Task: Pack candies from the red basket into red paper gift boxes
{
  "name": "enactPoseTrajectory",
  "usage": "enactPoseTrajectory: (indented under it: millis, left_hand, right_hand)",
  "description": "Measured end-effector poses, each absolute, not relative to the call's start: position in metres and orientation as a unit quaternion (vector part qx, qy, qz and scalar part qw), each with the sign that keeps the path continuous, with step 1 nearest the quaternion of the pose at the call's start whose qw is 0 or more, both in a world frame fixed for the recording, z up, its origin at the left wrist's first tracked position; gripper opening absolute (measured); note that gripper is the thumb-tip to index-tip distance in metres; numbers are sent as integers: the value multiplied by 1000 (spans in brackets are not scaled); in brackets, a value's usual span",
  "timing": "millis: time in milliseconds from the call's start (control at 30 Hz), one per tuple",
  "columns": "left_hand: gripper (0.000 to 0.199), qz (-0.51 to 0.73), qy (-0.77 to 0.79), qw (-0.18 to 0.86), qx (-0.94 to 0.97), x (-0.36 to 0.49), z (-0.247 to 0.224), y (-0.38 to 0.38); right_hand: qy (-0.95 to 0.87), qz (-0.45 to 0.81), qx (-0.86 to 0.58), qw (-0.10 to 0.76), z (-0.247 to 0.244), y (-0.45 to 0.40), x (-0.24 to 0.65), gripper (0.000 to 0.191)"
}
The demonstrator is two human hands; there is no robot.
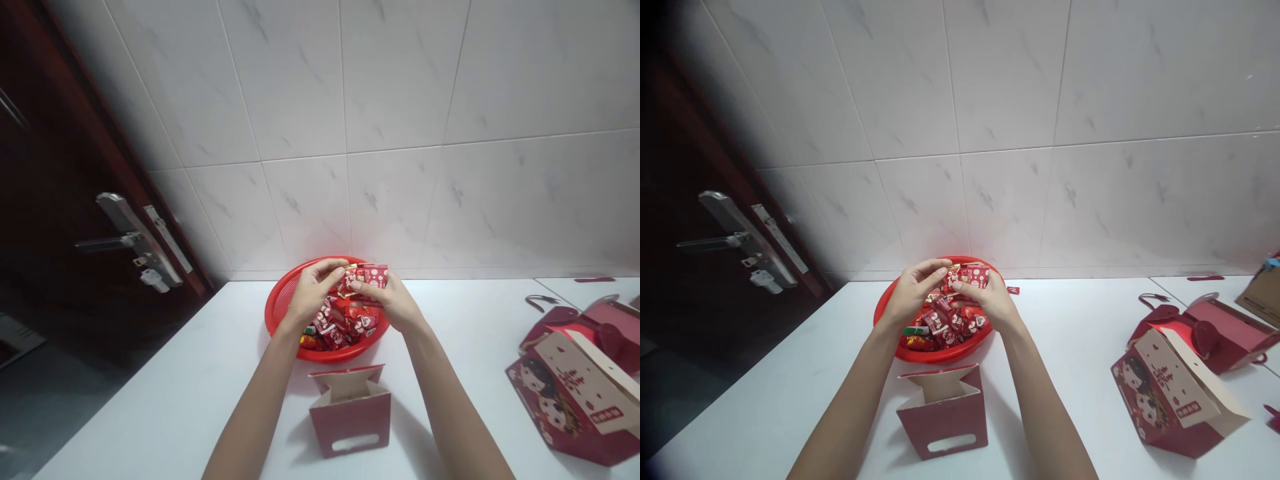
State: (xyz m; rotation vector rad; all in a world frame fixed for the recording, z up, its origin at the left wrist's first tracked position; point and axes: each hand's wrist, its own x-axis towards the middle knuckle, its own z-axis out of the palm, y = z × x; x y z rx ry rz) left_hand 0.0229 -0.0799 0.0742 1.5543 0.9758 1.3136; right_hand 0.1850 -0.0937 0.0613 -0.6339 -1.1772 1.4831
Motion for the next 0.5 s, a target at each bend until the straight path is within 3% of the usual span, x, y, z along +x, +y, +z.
enactPoseTrajectory:
  millis: [100,200,500]
  left_hand:
    - [36,564,391,433,585,27,67,-82]
    - [34,520,409,435,611,19,67,-84]
    - [13,131,343,350,862,7,48,-41]
  right_hand:
    - [-492,625,-273,541,65,-98,188,44]
    - [-493,626,-278,536,64,-99,194,40]
    - [-465,616,-296,563,64,-93,207,32]
